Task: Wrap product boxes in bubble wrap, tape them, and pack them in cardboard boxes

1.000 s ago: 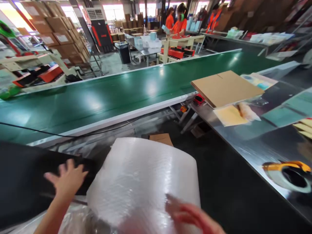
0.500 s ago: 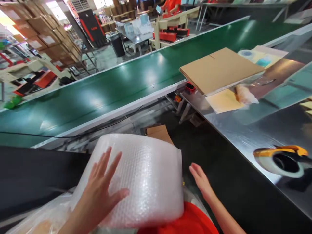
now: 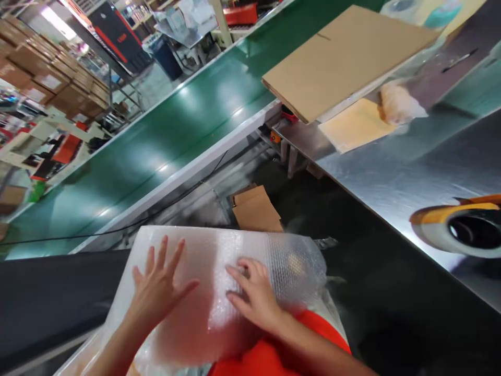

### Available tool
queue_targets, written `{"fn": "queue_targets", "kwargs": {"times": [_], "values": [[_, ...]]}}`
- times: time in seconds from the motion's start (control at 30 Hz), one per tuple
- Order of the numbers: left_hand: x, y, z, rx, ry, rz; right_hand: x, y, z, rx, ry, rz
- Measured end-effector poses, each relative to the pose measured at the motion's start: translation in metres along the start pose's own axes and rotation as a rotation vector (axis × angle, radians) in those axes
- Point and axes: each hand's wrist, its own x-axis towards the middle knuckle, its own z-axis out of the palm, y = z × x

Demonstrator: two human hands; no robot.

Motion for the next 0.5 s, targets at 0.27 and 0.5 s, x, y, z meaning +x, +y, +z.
{"fn": "queue_targets", "kwargs": {"times": [0.27,0.5], "values": [[0.020,-0.060,0.021,-0.251,-0.025,-0.016,-0.089,0.138,-0.053,0.073,0.611,0.855],[0.028,-0.076,0.027,-0.361,0.044,0.051,-0.128,0.209,-0.064,0.370,0.639,1.136]]}}
